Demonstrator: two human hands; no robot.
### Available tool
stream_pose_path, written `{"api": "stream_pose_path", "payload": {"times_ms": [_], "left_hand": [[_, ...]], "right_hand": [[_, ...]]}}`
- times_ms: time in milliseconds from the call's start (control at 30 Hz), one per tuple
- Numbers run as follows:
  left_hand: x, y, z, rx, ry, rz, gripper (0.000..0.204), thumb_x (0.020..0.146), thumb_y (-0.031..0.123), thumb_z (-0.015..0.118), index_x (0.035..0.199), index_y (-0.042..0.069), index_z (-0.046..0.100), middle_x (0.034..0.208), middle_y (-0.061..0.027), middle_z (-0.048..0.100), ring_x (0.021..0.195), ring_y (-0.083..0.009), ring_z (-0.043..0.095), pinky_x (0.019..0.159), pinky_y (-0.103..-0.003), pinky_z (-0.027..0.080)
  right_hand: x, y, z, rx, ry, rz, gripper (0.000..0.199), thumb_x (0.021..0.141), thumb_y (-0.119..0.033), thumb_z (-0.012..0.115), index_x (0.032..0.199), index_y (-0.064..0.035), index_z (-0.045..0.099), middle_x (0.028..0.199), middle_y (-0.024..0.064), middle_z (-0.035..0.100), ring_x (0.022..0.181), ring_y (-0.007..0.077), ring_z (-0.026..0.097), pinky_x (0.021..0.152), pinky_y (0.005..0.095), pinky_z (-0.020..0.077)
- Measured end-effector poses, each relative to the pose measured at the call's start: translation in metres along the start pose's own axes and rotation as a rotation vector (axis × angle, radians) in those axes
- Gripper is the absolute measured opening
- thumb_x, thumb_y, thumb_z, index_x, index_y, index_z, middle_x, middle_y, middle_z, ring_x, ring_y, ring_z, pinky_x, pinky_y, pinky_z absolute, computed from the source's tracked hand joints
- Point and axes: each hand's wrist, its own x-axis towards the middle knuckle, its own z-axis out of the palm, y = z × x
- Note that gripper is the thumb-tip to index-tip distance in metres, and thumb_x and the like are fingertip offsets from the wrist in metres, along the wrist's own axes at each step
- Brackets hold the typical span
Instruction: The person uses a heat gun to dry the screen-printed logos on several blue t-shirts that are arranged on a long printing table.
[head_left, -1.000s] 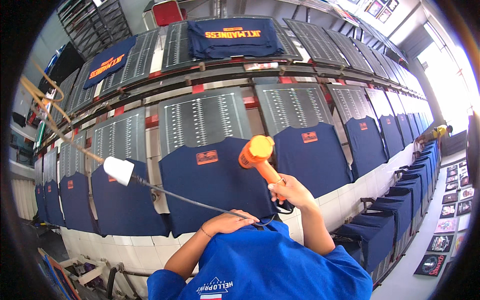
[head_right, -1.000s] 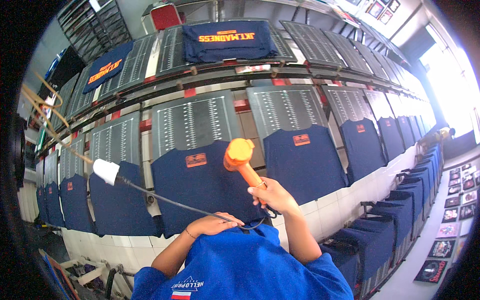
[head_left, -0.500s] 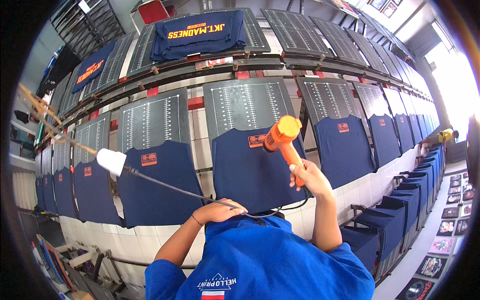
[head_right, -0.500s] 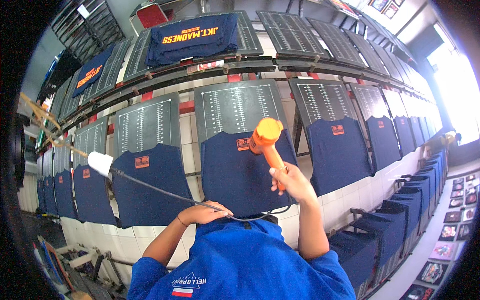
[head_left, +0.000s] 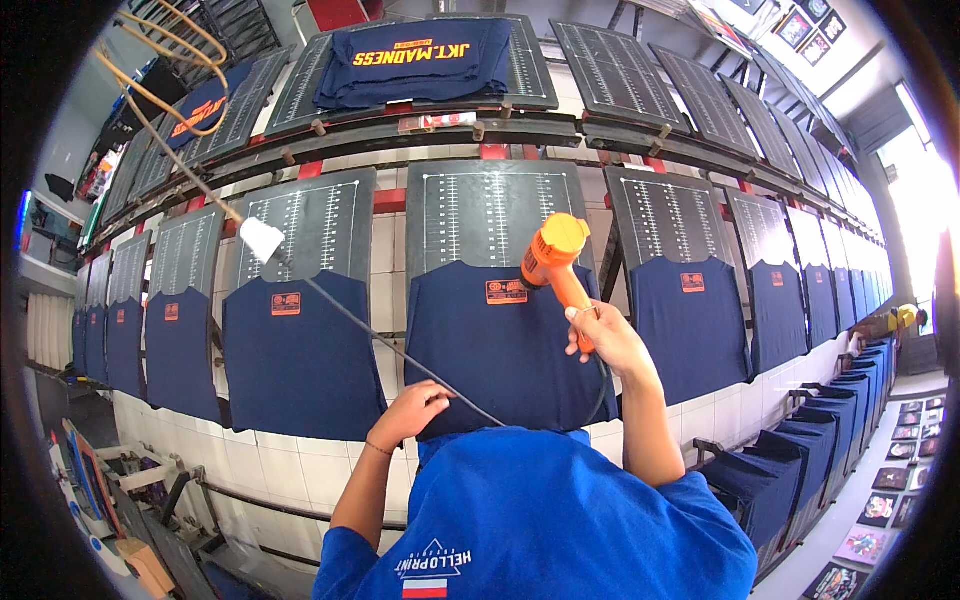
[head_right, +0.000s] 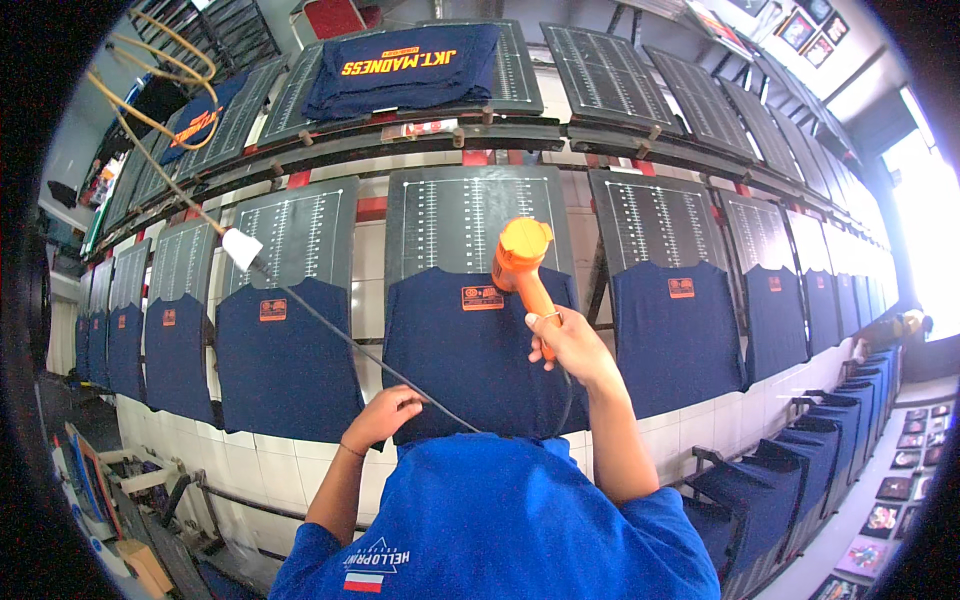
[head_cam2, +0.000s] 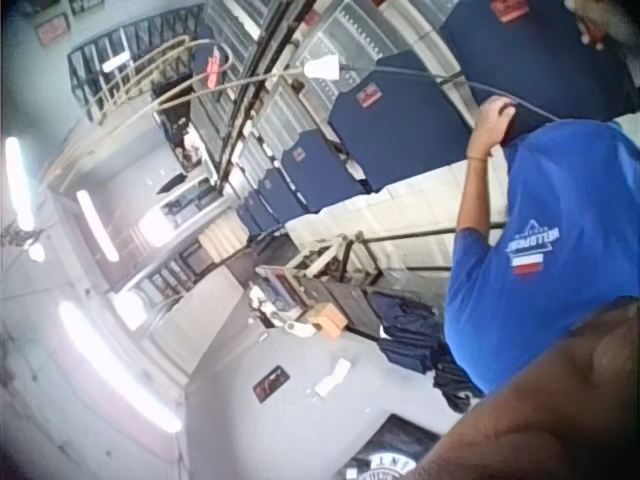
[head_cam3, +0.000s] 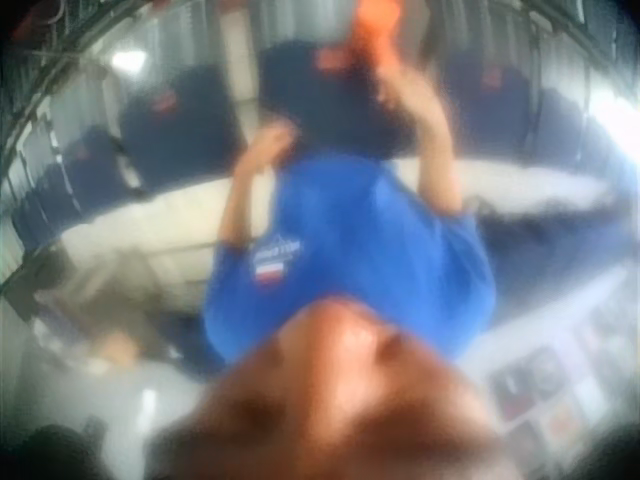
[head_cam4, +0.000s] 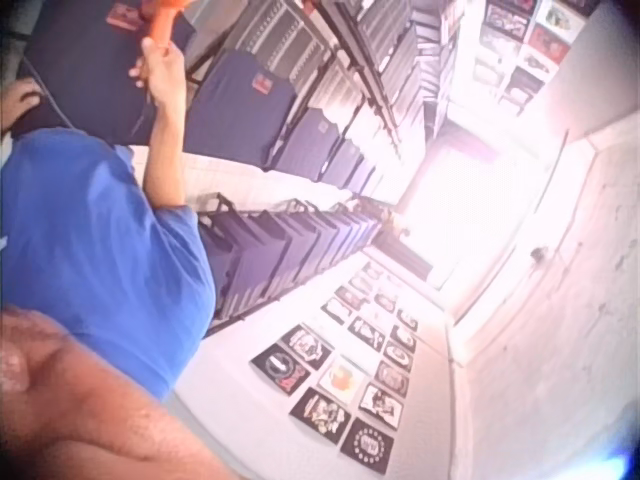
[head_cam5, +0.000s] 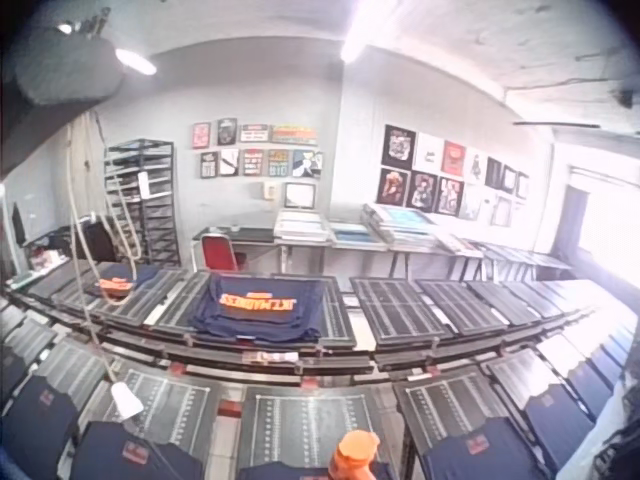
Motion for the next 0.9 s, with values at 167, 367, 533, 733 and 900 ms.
{"api": "stream_pose_path", "payload": {"times_ms": [167,367,533,733,900], "left_hand": [[0.043,-0.005,0.002,0.403,0.348,0.168,0.041,0.09,0.019,0.061,0.128,0.003,0.059,0.133,-0.0156,0.056,0.125,-0.0365,0.05,0.107,-0.047,0.038],[0.102,-0.04,-0.011,0.721,0.39,-0.011,0.067,0.097,0.038,0.052,0.148,0.0,0.033,0.156,-0.0161,0.032,0.144,-0.0385,0.027,0.117,-0.053,0.022],[0.113,-0.07,-0.021,0.569,0.541,-0.168,0.068,0.101,0.042,0.045,0.151,-0.001,0.027,0.156,-0.0201,0.03,0.144,-0.0436,0.025,0.117,-0.053,0.021],[0.109,-0.056,-0.018,0.057,0.507,-0.265,0.059,0.106,0.033,0.035,0.15,-0.004,0.026,0.151,-0.0263,0.035,0.139,-0.0401,0.036,0.114,-0.041,0.03],[0.102,-0.064,-0.014,-0.004,0.558,-0.285,0.056,0.106,0.037,0.033,0.145,-0.004,0.037,0.142,-0.0273,0.046,0.133,-0.0403,0.044,0.11,-0.042,0.035]], "right_hand": [[0.002,0.005,0.001,-0.005,0.018,0.021,0.033,0.096,-0.034,0.063,0.101,-0.0023,0.057,0.071,0.0002,0.058,0.061,0.0094,0.062,0.05,0.0232,0.0467],[0.0,0.005,-0.003,0.018,-0.005,0.017,0.034,0.095,-0.034,0.063,0.102,-0.0011,0.056,0.07,0.0007,0.059,0.06,0.0095,0.063,0.049,0.022,0.047],[0.0,0.003,-0.007,0.079,-0.024,0.049,0.036,0.095,-0.034,0.064,0.105,0.0002,0.056,0.071,0.0007,0.06,0.061,0.0093,0.063,0.048,0.0219,0.0469],[0.004,0.006,-0.009,0.068,-0.054,0.058,0.033,0.094,-0.033,0.065,0.104,-0.0016,0.057,0.072,0.0004,0.06,0.061,0.0093,0.062,0.049,0.0218,0.047],[0.008,0.007,-0.003,0.03,-0.054,0.054,0.033,0.094,-0.033,0.065,0.103,-0.0023,0.058,0.072,0.0004,0.06,0.062,0.0098,0.063,0.05,0.0225,0.047]]}}
